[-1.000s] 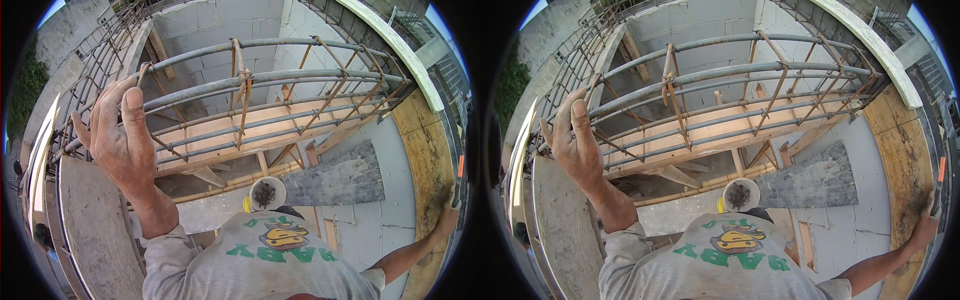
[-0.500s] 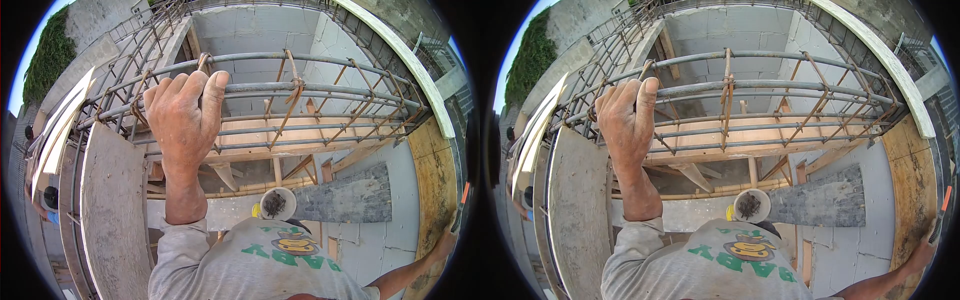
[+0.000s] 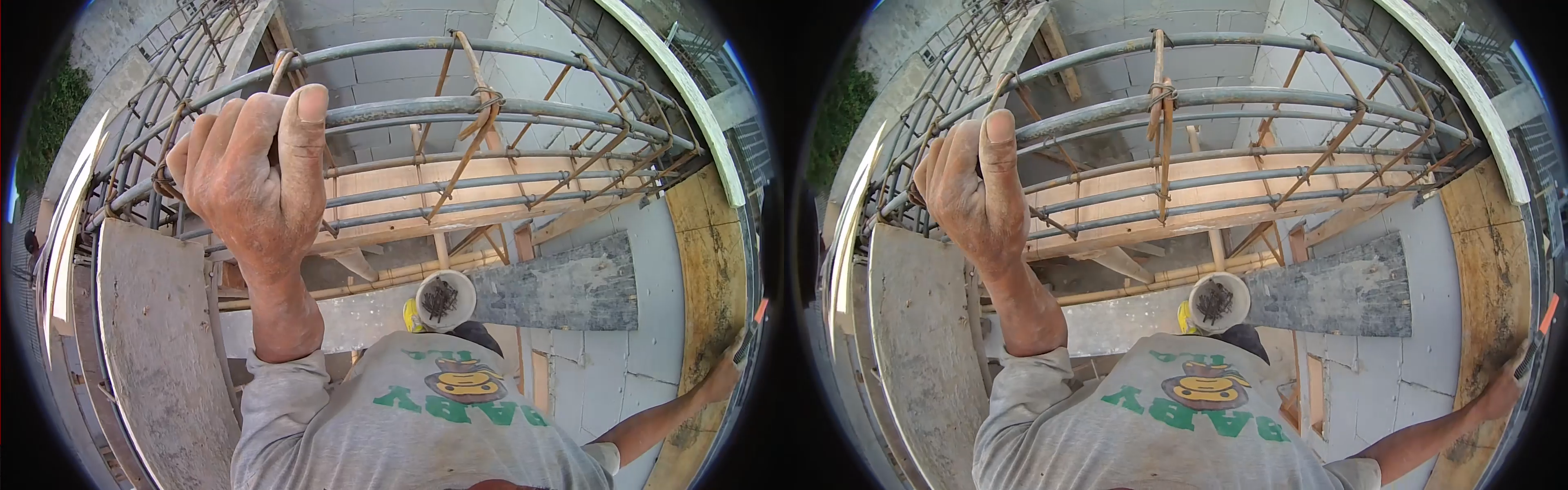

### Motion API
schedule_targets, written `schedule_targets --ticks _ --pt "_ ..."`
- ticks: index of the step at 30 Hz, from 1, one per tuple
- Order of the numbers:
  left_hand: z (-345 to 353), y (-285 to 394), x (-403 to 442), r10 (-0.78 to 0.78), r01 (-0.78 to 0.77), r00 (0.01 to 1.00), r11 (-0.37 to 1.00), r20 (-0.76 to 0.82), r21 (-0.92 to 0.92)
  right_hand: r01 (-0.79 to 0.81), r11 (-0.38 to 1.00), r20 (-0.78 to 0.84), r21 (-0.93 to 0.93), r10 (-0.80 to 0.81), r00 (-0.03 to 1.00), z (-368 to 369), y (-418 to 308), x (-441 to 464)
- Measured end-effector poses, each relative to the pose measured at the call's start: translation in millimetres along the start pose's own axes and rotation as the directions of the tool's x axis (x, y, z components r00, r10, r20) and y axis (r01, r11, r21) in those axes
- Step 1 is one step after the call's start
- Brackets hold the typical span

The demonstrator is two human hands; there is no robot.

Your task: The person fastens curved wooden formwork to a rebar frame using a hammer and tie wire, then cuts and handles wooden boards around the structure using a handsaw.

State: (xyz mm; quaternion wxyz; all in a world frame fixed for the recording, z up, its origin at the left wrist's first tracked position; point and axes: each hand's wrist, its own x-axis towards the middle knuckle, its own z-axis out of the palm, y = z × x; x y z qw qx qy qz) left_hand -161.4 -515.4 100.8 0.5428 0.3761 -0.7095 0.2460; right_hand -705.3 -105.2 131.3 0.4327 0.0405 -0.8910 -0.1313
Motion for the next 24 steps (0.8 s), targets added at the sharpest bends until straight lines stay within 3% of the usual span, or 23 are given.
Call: schedule_targets --ticks 1,3,6,9,12,15,20,21,24 --pt "-1.7 1.1 -0.3 -0.007 0.007 1.0 1.0 0.024 -0.007 -0.005 1.0 0.029 -0.013 0.005 1.0 1.1 4.2 2.7" --pt "-2.5 2.0 0.0 -0.008 0.01 0.999 0.999 0.039 -0.04 -0.281 0.932 0.222 0.23 0.231 0.947 9.7 8.3 19.0" --pt "0.3 0.7 -0.4 0.005 -0.005 1.0 0.999 0.006 -0.032 -0.173 0.923 0.227 0.342 0.098 0.969 -6.5 13.2 30.1" --pt "1.9 -2.7 0.0 0.042 -0.043 0.999 0.997 -0.016 -0.057 -0.21 0.913 0.327 0.35 0.091 0.941 -2.0 22.5 46.6" --pt "0.6 -1.8 0.5 0.021 -0.021 1.0 0.997 -0.007 -0.069 -0.264 0.932 0.298 0.247 0.186 0.936 -22.8 5.4 34.0" --pt "0.6 -0.8 1.3 0.013 -0.015 1.0 0.998 -0.025 -0.063 -0.202 0.933 0.183 0.298 0.152 0.971 -6.5 11.7 30.6" --pt "2.8 -5.0 0.3 0.071 -0.072 0.996 0.997 -0.056 -0.006 -0.298 0.94 0.378 0.167 0.218 0.9 19.7 29.2 46.4" --pt "1.5 -3.4 -0.6 -0.01 0.009 1.0 0.999 -0.016 -0.049 -0.328 0.937 0.395 0.122 0.258 0.882 17.0 22.8 47.1" --pt "2.8 -6.8 2.8 0.061 -0.061 0.995 0.998 -0.078 -0.002 -0.29 0.888 0.225 0.357 0.219 0.949 -0.2 4.3 23.2"
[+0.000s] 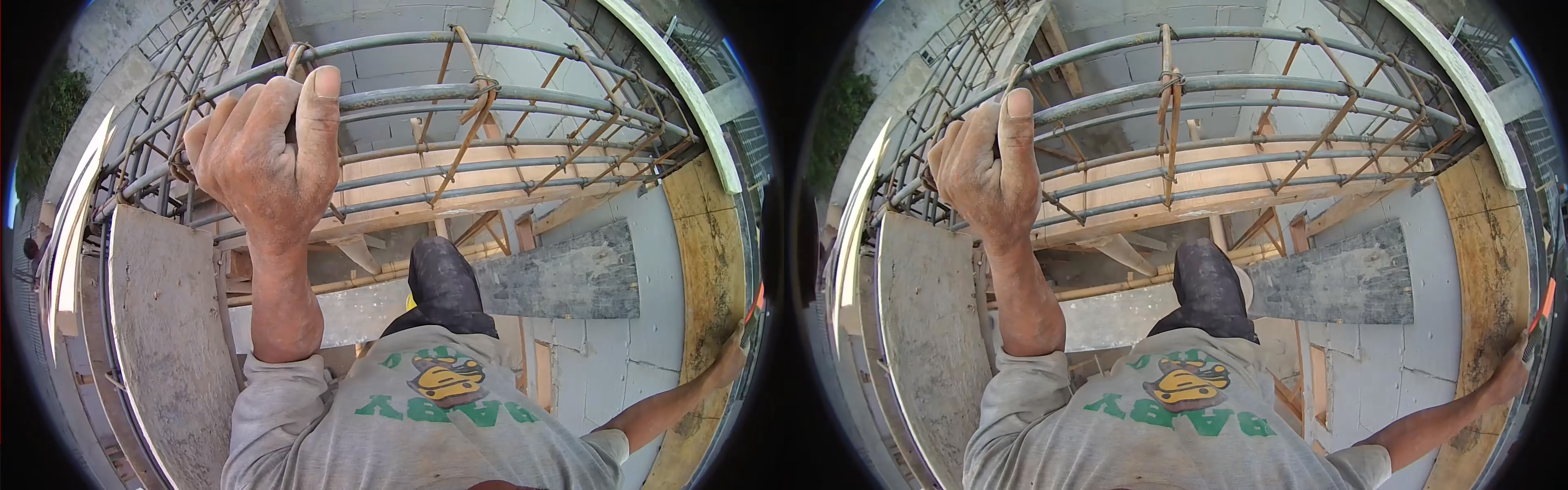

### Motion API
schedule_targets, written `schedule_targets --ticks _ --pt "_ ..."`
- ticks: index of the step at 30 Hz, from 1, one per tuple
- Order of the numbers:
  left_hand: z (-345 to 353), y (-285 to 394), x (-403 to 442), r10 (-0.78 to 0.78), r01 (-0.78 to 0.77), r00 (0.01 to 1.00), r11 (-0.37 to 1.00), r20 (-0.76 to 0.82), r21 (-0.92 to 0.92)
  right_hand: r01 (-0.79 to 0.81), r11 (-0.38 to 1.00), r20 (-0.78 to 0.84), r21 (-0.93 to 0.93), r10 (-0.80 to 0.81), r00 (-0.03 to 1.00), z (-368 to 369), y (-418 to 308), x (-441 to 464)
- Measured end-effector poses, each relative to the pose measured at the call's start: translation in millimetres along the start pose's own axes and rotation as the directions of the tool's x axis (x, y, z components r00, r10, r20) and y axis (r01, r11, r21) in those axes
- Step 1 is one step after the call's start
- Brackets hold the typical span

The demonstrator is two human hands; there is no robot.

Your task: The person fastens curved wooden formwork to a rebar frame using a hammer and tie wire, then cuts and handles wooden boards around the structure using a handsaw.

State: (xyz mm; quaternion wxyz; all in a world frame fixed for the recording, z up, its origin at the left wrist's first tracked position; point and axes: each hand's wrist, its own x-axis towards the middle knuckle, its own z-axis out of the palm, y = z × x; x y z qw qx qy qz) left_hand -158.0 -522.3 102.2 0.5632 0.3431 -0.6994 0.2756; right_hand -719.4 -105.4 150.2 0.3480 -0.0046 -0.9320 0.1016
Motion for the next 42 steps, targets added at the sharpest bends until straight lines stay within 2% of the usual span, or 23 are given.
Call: schedule_targets --ticks 1,4,11,14,16,18,20,22,25,28,29,30,32,35,36,40,42 --pt "-0.8 -1.6 -0.2 0.013 -0.013 1.0 1.0 0.019 0.003 -0.045 0.999 0.082 0.004 0.045 0.996 -17.1 -19.7 -16.0" --pt "-7.2 -2.2 1.2 -0.004 0.0 0.993 0.999 0.118 0.034 -0.103 0.995 0.051 0.016 0.102 0.993 15.0 5.2 5.3" --pt "-8.0 0.6 2.1 -0.004 0.001 0.997 0.999 0.082 0.039 -0.071 0.996 -0.054 0.053 0.073 0.996 25.2 9.4 8.4" --pt "-6.9 -1.2 -0.8 0.025 -0.027 0.998 0.999 0.051 0.046 -0.025 0.992 -0.193 0.123 0.048 0.98 32.4 18.5 2.6" --pt "-2.7 -0.1 -1.5 0.036 -0.036 0.999 0.999 -0.005 0.029 0.112 0.947 -0.355 0.303 0.003 0.935 32.2 24.9 -12.3" --pt "-5.2 2.1 -3.3 0.01 -0.011 1.0 0.999 0.028 0.044 0.322 0.765 -0.454 0.558 -0.044 0.89 29.7 27.1 -36.2" --pt "-3.7 -3.0 -4.3 0.005 -0.007 0.999 0.999 0.048 0.041 0.44 0.463 -0.46 0.769 -0.077 0.885 30.6 22.8 -71.8" --pt "1.9 -6.7 -5.3 0.002 -0.002 1.0 1.0 -0.003 0.027 0.427 0.185 -0.408 0.885 -0.132 0.903 35.0 10.6 -110.2" --pt "3.3 -6.7 -7.8 -0.05 0.05 0.999 0.998 0.0 0.036 0.314 -0.068 -0.321 0.947 -0.245 0.915 46.9 -23.7 -167.8" --pt "2.9 -3.7 -7.5 -0.101 0.099 0.995 0.991 0.015 0.088 0.237 -0.207 -0.294 0.949 -0.315 0.902 67.6 -60.8 -208.2" --pt "7.3 -3.5 -8.8 -0.086 0.09 0.994 0.993 -0.066 0.07 0.217 -0.239 -0.291 0.946 -0.338 0.895 66.8 -76.0 -220.2" --pt "8.2 -3.8 -9.3 -0.082 0.087 0.994 0.993 -0.071 0.074 0.195 -0.27 -0.287 0.943 -0.359 0.888 63.1 -92.6 -232.8" --pt "7.6 -2.9 -8.5 -0.067 0.074 0.994 0.994 -0.081 0.085 0.012 -0.414 -0.207 0.91 -0.427 0.88 60.4 -118.1 -250.4" --pt "5.1 1.0 -9.8 -0.061 0.069 0.995 0.992 -0.082 0.102 -0.145 -0.588 -0.264 0.796 -0.552 0.791 51.9 -161.9 -259.5" --pt "5.7 -0.9 -9.1 -0.051 0.061 0.995 0.992 -0.087 0.114 -0.181 -0.624 -0.288 0.76 -0.573 0.768 52.0 -177.7 -262.3" --pt "10.4 2.2 -11.5 0.037 -0.023 0.978 0.997 -0.205 0.07 -0.281 -0.714 -0.284 0.641 -0.561 0.778 69.9 -240.5 -272.6" --pt "7.8 6.8 -12.5 -0.005 0.022 0.987 0.994 -0.158 0.105 -0.29 -0.728 -0.259 0.621 -0.54 0.801 78.4 -264.2 -274.2"
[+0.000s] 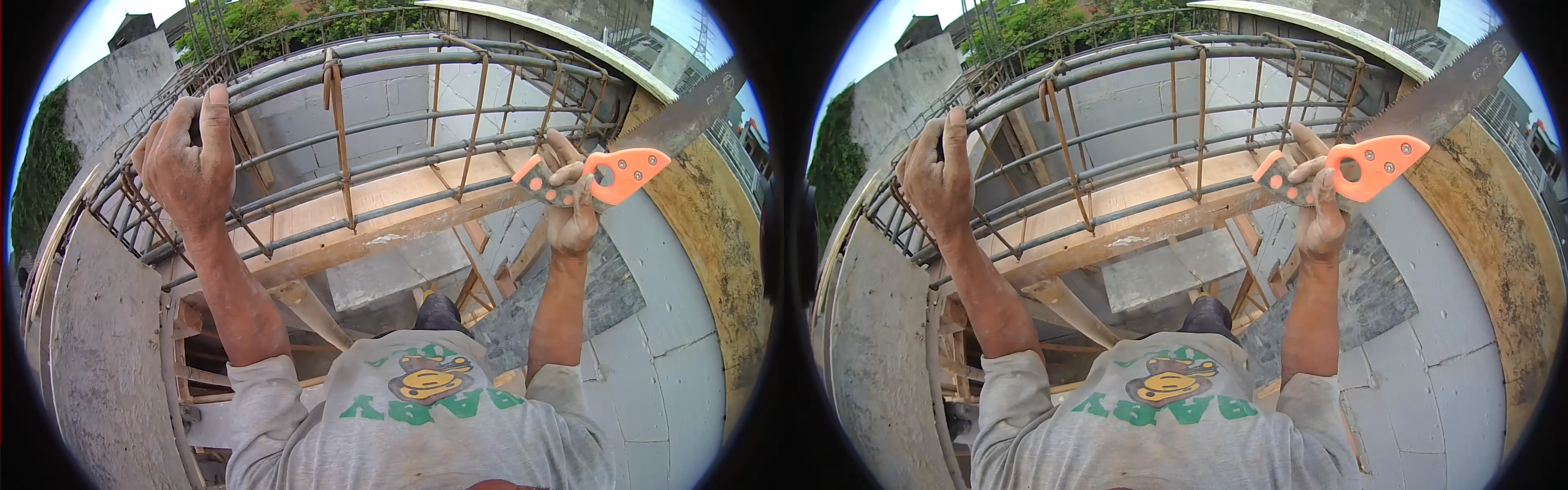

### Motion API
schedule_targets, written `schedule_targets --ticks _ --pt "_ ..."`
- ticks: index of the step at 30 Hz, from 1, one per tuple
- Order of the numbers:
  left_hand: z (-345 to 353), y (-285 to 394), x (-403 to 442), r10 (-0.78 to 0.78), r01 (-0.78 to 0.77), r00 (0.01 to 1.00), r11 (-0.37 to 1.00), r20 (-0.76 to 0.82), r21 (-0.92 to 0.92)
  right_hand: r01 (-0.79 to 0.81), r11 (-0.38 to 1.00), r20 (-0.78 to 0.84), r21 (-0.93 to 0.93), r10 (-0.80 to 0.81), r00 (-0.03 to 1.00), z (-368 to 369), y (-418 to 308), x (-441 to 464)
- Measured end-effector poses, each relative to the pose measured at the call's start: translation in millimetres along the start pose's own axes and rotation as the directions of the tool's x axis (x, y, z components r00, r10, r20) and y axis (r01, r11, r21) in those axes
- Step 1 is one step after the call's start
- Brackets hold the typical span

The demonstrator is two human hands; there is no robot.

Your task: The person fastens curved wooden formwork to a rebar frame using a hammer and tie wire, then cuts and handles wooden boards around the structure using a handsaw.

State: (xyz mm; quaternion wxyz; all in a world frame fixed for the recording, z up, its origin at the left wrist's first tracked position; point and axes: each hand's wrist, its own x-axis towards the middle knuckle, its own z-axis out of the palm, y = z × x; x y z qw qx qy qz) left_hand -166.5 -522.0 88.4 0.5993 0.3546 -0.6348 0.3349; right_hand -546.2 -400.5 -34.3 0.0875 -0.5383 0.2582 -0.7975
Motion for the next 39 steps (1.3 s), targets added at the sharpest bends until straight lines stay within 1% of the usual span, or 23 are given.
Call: schedule_targets --ticks 4,8,9,12,13,15,18,19,20,22,23,26,27,28,29,30,31,32,33,34,36,38,39 --pt "3.6 1.2 -0.1 -0.063 0.063 0.998 0.998 0.007 -0.001 0.046 0.966 -0.078 -0.253 -0.068 0.995 2.4 12.7 18.9" --pt "4.9 10.1 0.4 -0.125 0.125 0.991 0.992 -0.038 -0.019 -0.023 0.943 -0.15 -0.331 -0.029 0.988 17.4 11.9 32.1" --pt "6.9 12.1 0.3 -0.155 0.152 0.987 0.987 -0.051 -0.049 0.046 0.952 -0.157 -0.303 -0.098 0.983 20.0 19.7 37.1" --pt "10.6 10.3 -4.0 -0.222 0.22 0.975 0.972 -0.023 -0.081 -0.034 0.85 -0.125 -0.525 -0.038 0.991 17.0 18.7 36.3" --pt "11.1 10.2 -5.6 -0.237 0.234 0.971 0.967 -0.026 -0.103 -0.009 0.85 -0.156 -0.526 -0.087 0.984 17.0 21.5 36.1" --pt "8.7 12.9 -5.8 -0.207 0.205 0.978 0.976 -0.025 -0.078 0.073 0.72 -0.03 -0.69 -0.128 0.991 11.7 16.4 37.3" --pt "8.1 12.8 -7.5 -0.252 0.251 0.968 0.967 -0.016 -0.038 0.037 0.737 -0.057 -0.675 -0.102 0.993 15.1 20.5 33.5" --pt "5.4 7.2 -8.3 -0.283 0.284 0.959 0.959 0.016 -0.024 0.015 0.817 -0.077 -0.576 -0.073 0.994 19.9 18.9 36.6" --pt "9.0 5.6 -11.9 -0.241 0.24 0.97 0.97 -0.024 -0.04 0.0 0.885 -0.089 -0.465 -0.046 0.995 21.9 16.9 40.1" --pt "15.2 7.4 -13.2 -0.149 0.144 0.981 0.988 -0.121 -0.05 -0.084 0.886 -0.039 -0.456 0.075 0.996 5.1 11.1 45.7" --pt "11.7 18.0 -15.3 -0.241 0.241 0.964 0.971 -0.109 -0.013 -0.096 0.89 -0.021 -0.446 0.097 0.995 -0.4 11.5 44.9" --pt "5.6 41.5 -40.5 -0.195 0.214 0.9 0.977 -0.391 0.005 -0.034 0.907 0.018 -0.42 0.046 0.999 -7.8 17.1 50.4" --pt "-1.7 43.5 -51.5 -0.235 0.181 0.871 0.97 -0.432 -0.165 0.038 0.897 0.045 -0.441 -0.021 0.999 -6.9 18.4 52.1" --pt "-14.5 47.2 -69.5 -0.284 0.14 0.846 0.935 -0.452 -0.325 0.03 0.902 0.04 -0.43 -0.014 0.999 -6.8 18.6 51.2" --pt "-37.8 44.8 -98.8 -0.373 0.156 0.903 0.745 -0.212 -0.648 0.018 0.908 0.035 -0.419 -0.004 0.999 -6.9 19.5 50.3" --pt "-58.4 37.5 -127.4 -0.358 0.214 0.933 0.447 0.045 -0.869 0.007 0.914 0.03 -0.406 0.005 1.0 -6.9 21.2 50.6" --pt "-65.2 31.6 -145.7 -0.155 0.342 0.935 0.177 0.317 -0.923 -0.011 0.913 0.05 -0.408 0.034 0.998 -9.8 22.0 50.0" --pt "-58.3 36.8 -152.8 0.073 0.498 0.861 0.091 0.504 -0.863 -0.03 0.911 0.068 -0.412 0.064 0.996 -14.7 22.7 49.9" --pt "-48.6 51.7 -163.0 0.172 0.694 0.702 0.053 0.691 -0.718 -0.046 0.909 0.084 -0.415 0.089 0.993 -16.9 24.1 50.1" --pt "-34.2 53.5 -179.8 0.341 0.844 0.469 0.099 0.814 -0.527 -0.018 0.907 0.073 -0.422 0.054 0.996 -16.4 26.0 49.9" --pt "7.2 63.4 -237.6 0.353 0.964 0.043 0.231 0.934 -0.132 0.039 0.9 0.055 -0.434 -0.017 0.998 -14.2 29.5 50.1" --pt "52.0 70.8 -306.6 -0.008 0.976 -0.189 -0.116 0.982 0.187 0.021 0.904 0.031 -0.427 -0.009 0.999 -4.8 25.6 49.5" --pt "91.0 60.2 -352.0 -0.184 0.807 -0.116 -0.59 0.976 -0.015 0.012 0.905 0.013 -0.424 -0.007 1.0 -3.4 23.9 48.9"
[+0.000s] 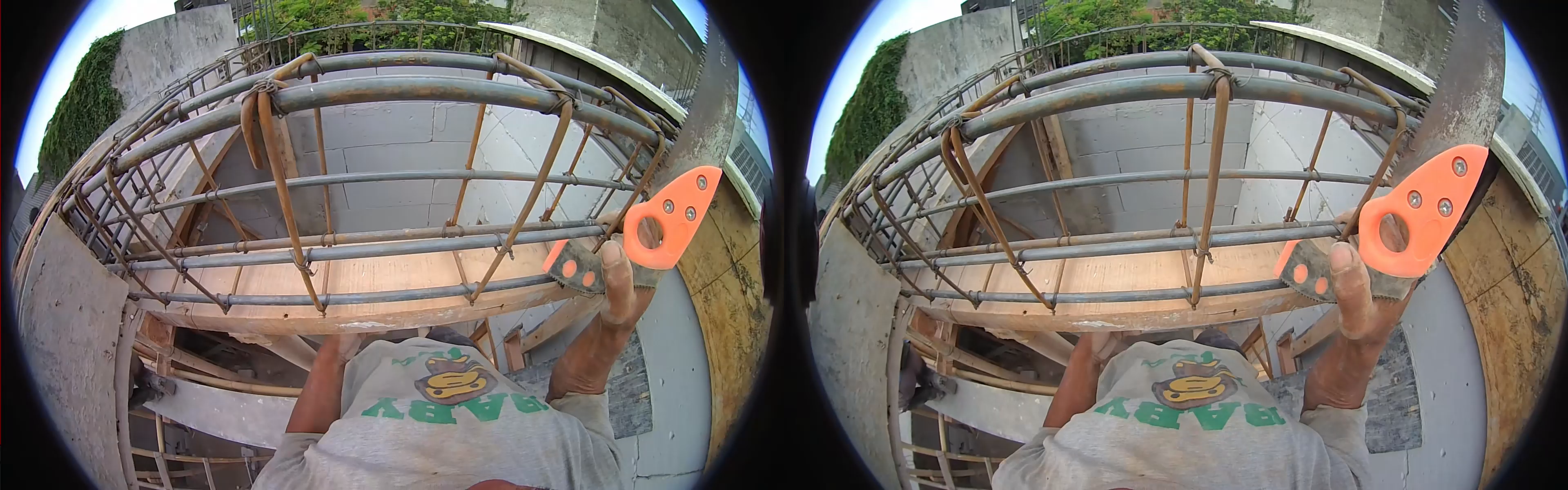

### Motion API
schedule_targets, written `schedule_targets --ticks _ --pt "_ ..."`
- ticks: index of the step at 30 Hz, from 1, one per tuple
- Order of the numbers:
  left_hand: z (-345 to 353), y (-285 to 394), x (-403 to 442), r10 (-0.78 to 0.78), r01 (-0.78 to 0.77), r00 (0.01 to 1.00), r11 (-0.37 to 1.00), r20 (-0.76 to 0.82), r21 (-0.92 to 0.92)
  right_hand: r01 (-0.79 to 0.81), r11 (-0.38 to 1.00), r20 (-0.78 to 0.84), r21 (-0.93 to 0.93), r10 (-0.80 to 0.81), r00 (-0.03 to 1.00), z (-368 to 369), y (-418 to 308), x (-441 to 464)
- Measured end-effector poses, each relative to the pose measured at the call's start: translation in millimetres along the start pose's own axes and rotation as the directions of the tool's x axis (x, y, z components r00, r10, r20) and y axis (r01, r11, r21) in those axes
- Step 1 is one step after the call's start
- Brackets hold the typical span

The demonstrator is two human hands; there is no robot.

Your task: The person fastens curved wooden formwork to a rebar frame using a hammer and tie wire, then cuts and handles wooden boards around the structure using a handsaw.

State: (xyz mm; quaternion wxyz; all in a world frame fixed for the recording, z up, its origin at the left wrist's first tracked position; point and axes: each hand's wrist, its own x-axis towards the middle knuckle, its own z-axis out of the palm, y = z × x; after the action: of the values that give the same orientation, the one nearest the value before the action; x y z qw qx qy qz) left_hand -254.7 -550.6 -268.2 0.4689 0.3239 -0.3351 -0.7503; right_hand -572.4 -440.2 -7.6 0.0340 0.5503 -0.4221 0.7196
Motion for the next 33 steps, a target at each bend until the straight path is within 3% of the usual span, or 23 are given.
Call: schedule_targets --ticks 1,2,3,6,8,11,14,16,20,22,23,24,27,29,30,32,33 --pt "5.9 3.2 15.0 0.116 -0.118 0.993 0.948 -0.025 -0.295 -0.019 1.0 0.043 0.001 0.019 0.999 -2.7 1.0 -1.5" --pt "25.4 17.1 24.2 0.23 -0.217 0.972 0.799 -0.05 -0.561 -0.032 0.999 0.077 -0.002 0.032 0.996 -6.1 1.8 -1.5" --pt "46.0 37.2 37.3 0.373 -0.251 0.926 0.726 0.06 -0.64 -0.039 0.999 0.108 -0.011 0.04 0.993 -10.8 2.6 0.0" --pt "84.1 86.7 91.7 0.504 -0.191 0.79 0.743 0.349 -0.641 -0.043 0.999 0.115 0.008 0.042 0.992 -10.0 -7.6 1.3" --pt "119.6 120.2 84.8 0.592 -0.117 0.614 0.722 0.522 -0.682 -0.028 0.998 0.103 0.051 0.023 0.994 -6.3 -7.4 1.1" --pt "151.6 113.0 64.9 0.619 -0.086 0.275 0.778 0.735 -0.623 0.083 0.995 0.106 0.058 -0.089 0.99 -6.1 5.8 3.0" --pt "151.2 107.9 51.2 0.649 -0.069 0.365 0.733 0.667 -0.676 0.019 0.994 0.123 0.105 -0.032 0.992 -4.0 5.9 1.8" --pt "157.6 106.1 40.3 0.655 -0.043 0.415 0.708 0.632 -0.705 0.069 0.996 0.156 0.059 -0.078 0.985 -9.4 5.2 -3.1" --pt "149.4 98.9 64.8 0.735 -0.125 0.331 0.655 0.591 -0.745 0.346 0.935 0.116 -0.077 -0.336 0.935 -20.1 15.8 7.8" --pt "142.0 109.3 70.6 0.69 -0.146 0.279 0.718 0.668 -0.68 0.493 0.858 0.075 -0.145 -0.487 0.87 -15.2 20.3 14.3" --pt "138.4 114.7 72.9 0.664 -0.161 0.252 0.746 0.704 -0.646 0.435 0.875 0.189 -0.215 -0.4 0.897 -21.6 14.1 12.8" --pt "118.6 119.1 82.5 0.664 -0.174 0.299 0.744 0.685 -0.645 0.427 0.874 0.136 -0.233 -0.405 0.904 -18.9 14.5 9.3" --pt "149.3 118.5 70.9 0.708 -0.188 0.355 0.693 0.61 -0.695 0.454 0.851 0.036 -0.264 -0.462 0.886 -5.5 19.4 16.6" --pt "166.1 117.7 53.4 0.744 -0.265 0.46 0.635 0.484 -0.725 0.469 0.844 -0.001 -0.259 -0.486 0.874 -1.8 16.5 15.4" --pt "143.7 129.6 72.3 0.727 -0.179 0.301 0.679 0.617 -0.712 0.456 0.854 0.0 -0.25 -0.472 0.882 -2.8 18.1 15.9" --pt "141.3 127.1 65.2 0.726 -0.174 0.432 0.649 0.535 -0.741 0.456 0.848 -0.005 -0.27 -0.475 0.88 -0.5 20.5 14.0" --pt "145.5 125.5 68.7 0.744 -0.145 0.403 0.626 0.532 -0.766 0.467 0.835 -0.018 -0.292 -0.493 0.87 3.3 22.4 14.4"
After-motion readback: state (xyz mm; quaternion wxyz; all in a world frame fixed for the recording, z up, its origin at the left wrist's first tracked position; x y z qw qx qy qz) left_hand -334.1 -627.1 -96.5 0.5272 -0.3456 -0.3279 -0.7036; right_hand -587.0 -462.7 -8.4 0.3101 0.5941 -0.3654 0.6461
